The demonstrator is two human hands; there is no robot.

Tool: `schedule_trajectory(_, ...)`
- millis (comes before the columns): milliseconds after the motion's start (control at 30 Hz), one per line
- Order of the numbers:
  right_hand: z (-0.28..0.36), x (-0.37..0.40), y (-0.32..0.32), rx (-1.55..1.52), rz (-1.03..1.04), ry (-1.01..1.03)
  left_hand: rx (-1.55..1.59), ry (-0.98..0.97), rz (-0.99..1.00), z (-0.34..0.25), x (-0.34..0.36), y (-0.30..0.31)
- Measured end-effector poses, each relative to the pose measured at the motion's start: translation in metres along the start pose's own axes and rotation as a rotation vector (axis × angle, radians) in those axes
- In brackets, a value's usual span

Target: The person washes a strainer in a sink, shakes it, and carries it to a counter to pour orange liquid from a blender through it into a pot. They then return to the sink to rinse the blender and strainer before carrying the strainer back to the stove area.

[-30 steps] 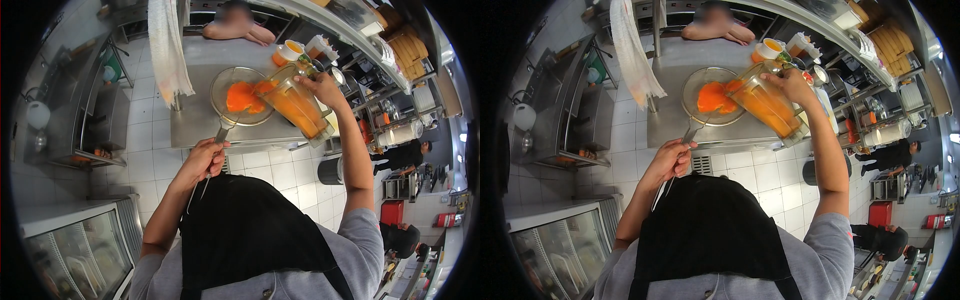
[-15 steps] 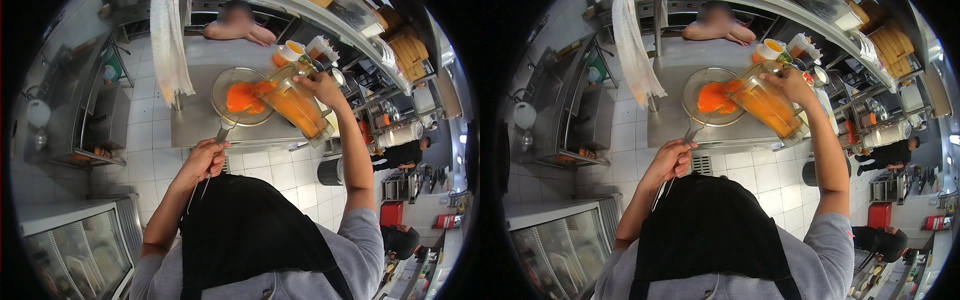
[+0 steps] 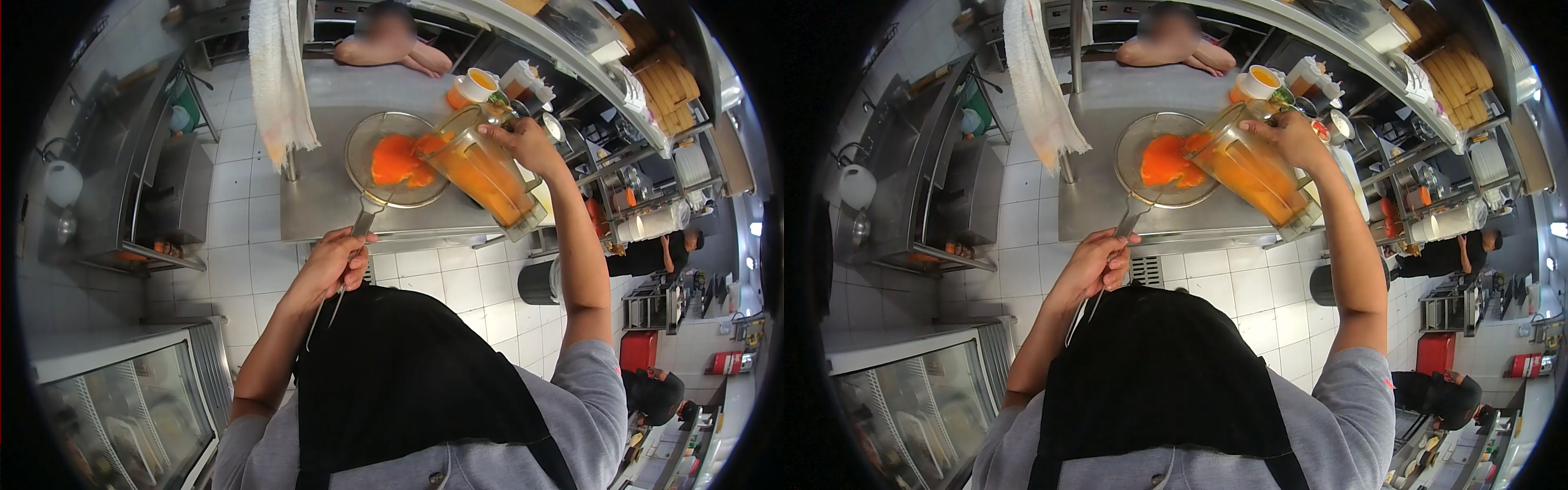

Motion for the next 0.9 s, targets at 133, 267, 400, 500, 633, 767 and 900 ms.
schedule_trajectory(133, 0.006, 0.001, 0.0, -0.027, -0.015, 0.035, 0.015, -0.002, 0.005, 0.001, 0.0, 0.0)
schedule_trajectory(267, 0.003, -0.004, -0.002, -0.001, 0.02, -0.005, 0.008, -0.001, -0.003, -0.001, 0.001, -0.001)
schedule_trajectory(400, 0.006, -0.005, -0.003, 0.006, 0.029, 0.005, 0.004, 0.005, -0.008, -0.003, 0.003, -0.001)
schedule_trajectory(500, 0.01, -0.005, -0.002, -0.02, 0.018, 0.06, 0.0, 0.003, -0.006, -0.002, 0.003, -0.001)
schedule_trajectory(633, 0.01, -0.007, -0.003, -0.024, 0.034, 0.049, -0.006, 0.004, -0.006, -0.004, 0.004, -0.003)
schedule_trajectory(767, 0.009, -0.008, -0.002, -0.015, 0.097, -0.046, 0.001, 0.005, -0.029, -0.005, 0.005, -0.003)
schedule_trajectory(900, 0.014, -0.006, -0.001, -0.047, 0.106, -0.021, -0.002, 0.005, -0.029, -0.004, 0.005, -0.002)
Point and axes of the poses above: each hand's wrist, its own x-axis away from the middle knuckle, its own y-axis out of the back of the hand, z = x × y, the point moved 6 cm from there along -x, towards the middle knuckle, and after that the axes turned 12 degrees about z, right-handed, at the moved point
